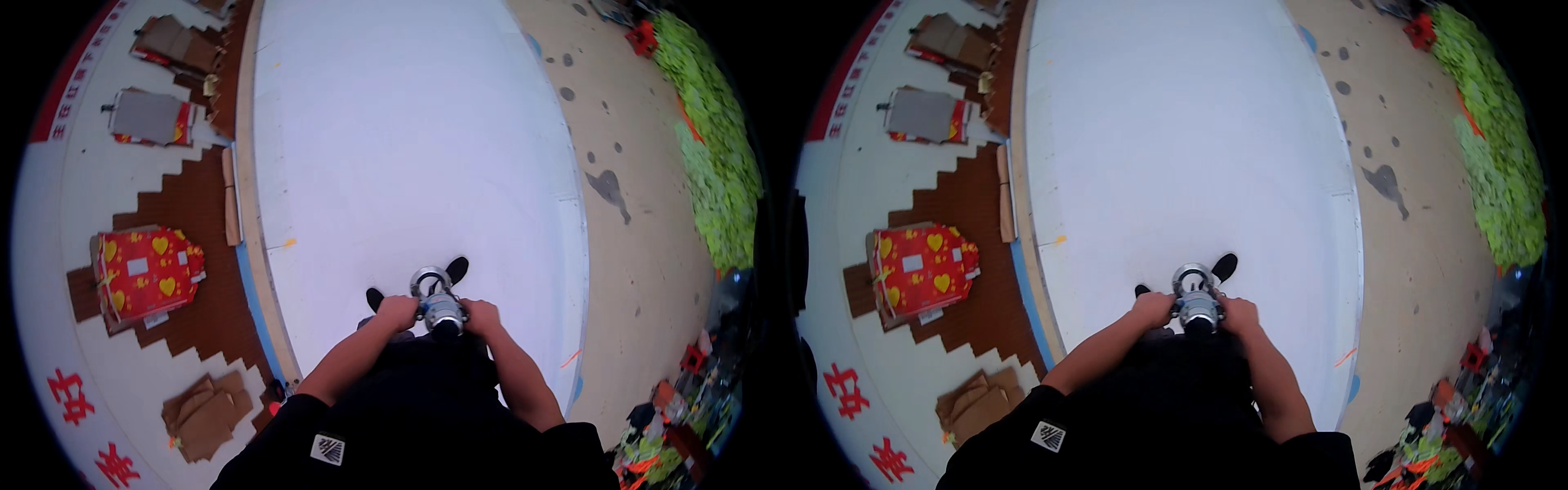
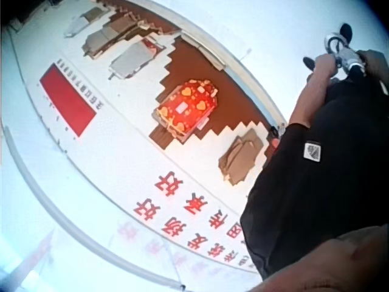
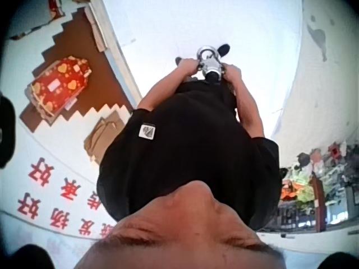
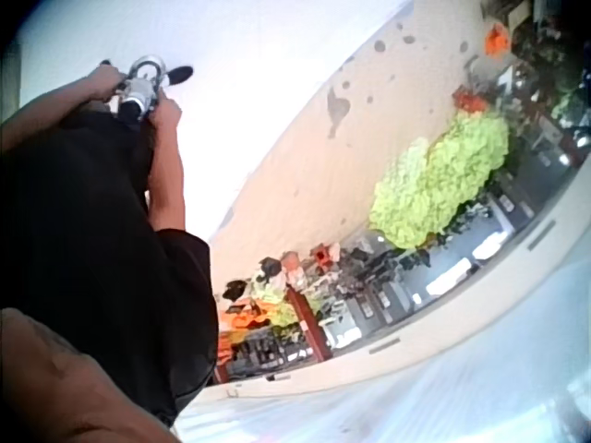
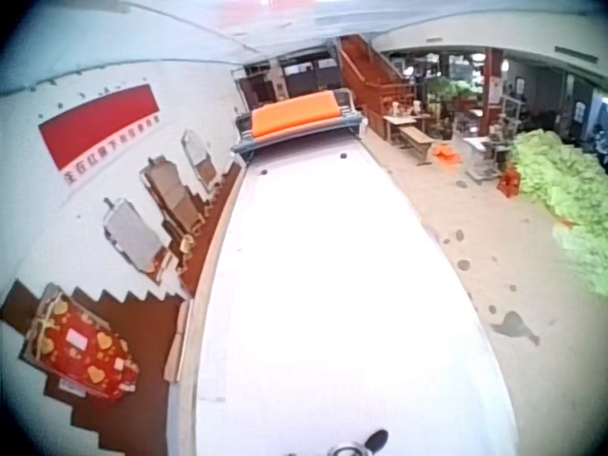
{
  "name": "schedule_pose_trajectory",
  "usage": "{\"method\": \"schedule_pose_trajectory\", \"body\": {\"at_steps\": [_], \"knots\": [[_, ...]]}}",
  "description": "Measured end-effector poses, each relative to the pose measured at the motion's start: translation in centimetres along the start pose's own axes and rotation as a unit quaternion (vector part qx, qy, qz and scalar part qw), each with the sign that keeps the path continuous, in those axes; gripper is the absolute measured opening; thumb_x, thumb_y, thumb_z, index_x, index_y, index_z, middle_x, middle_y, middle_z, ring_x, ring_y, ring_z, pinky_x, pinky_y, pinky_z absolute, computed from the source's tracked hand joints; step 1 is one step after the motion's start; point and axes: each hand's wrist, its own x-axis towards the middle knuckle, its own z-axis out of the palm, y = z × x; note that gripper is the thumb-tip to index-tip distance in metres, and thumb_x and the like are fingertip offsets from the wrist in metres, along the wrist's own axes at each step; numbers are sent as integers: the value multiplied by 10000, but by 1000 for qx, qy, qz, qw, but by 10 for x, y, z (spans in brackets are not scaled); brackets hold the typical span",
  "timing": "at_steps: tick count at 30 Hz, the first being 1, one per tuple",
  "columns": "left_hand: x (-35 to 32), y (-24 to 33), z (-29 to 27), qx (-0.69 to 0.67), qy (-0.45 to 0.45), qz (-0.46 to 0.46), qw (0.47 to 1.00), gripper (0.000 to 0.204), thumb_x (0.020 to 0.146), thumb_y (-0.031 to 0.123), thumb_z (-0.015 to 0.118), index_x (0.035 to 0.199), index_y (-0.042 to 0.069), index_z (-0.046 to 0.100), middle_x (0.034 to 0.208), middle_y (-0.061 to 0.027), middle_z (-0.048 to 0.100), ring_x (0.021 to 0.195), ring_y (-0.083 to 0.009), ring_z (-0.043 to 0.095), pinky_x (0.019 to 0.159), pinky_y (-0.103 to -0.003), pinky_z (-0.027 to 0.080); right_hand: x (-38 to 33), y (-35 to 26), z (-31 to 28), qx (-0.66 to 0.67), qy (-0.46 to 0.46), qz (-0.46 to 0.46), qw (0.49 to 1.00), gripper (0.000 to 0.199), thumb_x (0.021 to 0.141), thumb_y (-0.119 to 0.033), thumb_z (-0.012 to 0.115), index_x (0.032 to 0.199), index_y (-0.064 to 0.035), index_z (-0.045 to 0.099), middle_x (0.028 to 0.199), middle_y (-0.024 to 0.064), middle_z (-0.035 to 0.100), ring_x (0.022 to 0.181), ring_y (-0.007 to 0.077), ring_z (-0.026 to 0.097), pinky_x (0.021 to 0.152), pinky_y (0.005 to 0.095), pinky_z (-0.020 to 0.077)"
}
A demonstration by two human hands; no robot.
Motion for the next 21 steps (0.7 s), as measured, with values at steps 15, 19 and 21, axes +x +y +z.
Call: {"method": "schedule_pose_trajectory", "body": {"at_steps": [15, 19, 21], "knots": [[54, 104, -70, 30, 15, 64, 997, 227, 842, 171, 710, 1039, 89, 789, 1079, -153, 782, 1015, -339, 758, 847, -473, 613, -47, 67, -86, 2, 82, 69, 994, 525, 728, -263, 797, 1248, -236, 724, 975, 140, 776, 937, 371, 739, 816, 495, 590], [57, 117, -84, 54, 19, 92, 994, 230, 862, 184, 708, 1054, 90, 791, 1086, -150, 782, 1008, -328, 762, 839, -473, 615, -54, 75, -94, -8, 101, 81, 991, 483, 752, -268, 778, 1232, -240, 733, 970, 143, 776, 934, 372, 741, 813, 497, 591], [62, 118, -86, 69, 39, 104, 991, 222, 882, 202, 703, 1057, 98, 790, 1082, -142, 782, 994, -319, 765, 831, -468, 617, -52, 80, -94, -3, 116, 93, 989, 476, 766, -302, 779, 1236, -244, 734, 980, 149, 777, 949, 377, 740, 822, 496, 589]]}}
